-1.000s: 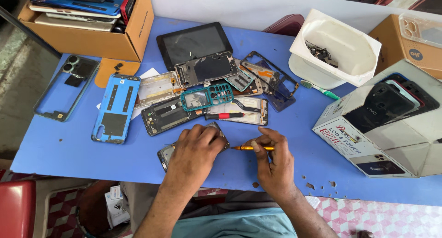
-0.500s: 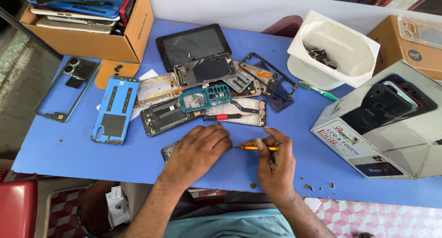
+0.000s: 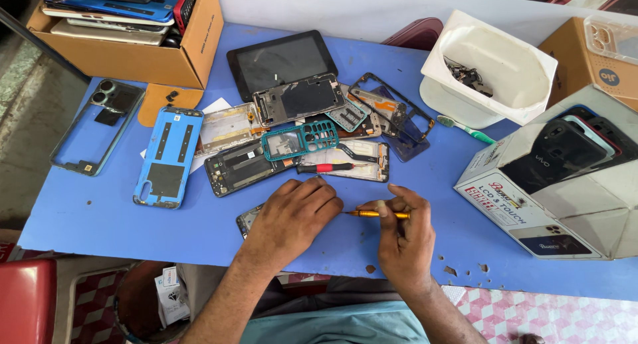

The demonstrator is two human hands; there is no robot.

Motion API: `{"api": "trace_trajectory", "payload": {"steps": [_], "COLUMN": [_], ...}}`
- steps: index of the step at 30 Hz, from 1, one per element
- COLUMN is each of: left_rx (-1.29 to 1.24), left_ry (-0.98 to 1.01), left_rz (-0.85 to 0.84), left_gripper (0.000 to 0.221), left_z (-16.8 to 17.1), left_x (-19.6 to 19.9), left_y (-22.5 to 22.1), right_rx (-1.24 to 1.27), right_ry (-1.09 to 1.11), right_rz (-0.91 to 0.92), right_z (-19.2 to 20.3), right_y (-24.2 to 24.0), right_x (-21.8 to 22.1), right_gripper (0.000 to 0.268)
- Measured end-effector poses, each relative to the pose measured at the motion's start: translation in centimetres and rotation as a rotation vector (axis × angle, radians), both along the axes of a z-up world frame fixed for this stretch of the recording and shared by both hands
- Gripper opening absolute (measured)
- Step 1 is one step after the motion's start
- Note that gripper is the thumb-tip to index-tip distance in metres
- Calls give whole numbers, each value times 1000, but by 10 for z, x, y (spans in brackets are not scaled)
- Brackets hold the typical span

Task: The person uses a screwdriver to remove screws from the internal components of a disassembled smartphone. They then set the device aside and pick up another smartphone to continue the repair process.

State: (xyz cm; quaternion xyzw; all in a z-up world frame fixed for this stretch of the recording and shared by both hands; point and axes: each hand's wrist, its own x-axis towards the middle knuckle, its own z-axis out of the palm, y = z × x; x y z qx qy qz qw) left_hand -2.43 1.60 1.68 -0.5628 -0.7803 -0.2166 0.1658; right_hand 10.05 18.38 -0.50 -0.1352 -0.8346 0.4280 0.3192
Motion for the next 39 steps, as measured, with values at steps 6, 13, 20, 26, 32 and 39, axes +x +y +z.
{"api": "trace_trajectory", "payload": {"steps": [6, 13, 20, 26, 32, 39], "left_rx": [5, 99, 225, 319, 413, 452], "left_ry": [-35, -134, -98, -202, -279, -345], "left_rz": [0, 42, 67, 76, 93, 99], "left_gripper": [22, 21, 21, 28, 35, 41], "left_z": [-2, -11, -16, -12, -3, -1], "left_x": [-1, -3, -3, -5, -4, 1], "left_y": [3, 2, -4, -5, -9, -12], "right_rx": [15, -17, -49, -87, -109, -83], "right_ry": [4, 27, 63, 60, 59, 42], "right_rz": [-16, -27, -27, 9, -8, -24], "right_z": [-1, -2, -6, -7, -5, -5], "right_y": [1, 1, 2, 3, 2, 2], "right_x": [-1, 0, -1, 0, -1, 1], "right_gripper": [29, 31, 35, 36, 35, 36]}}
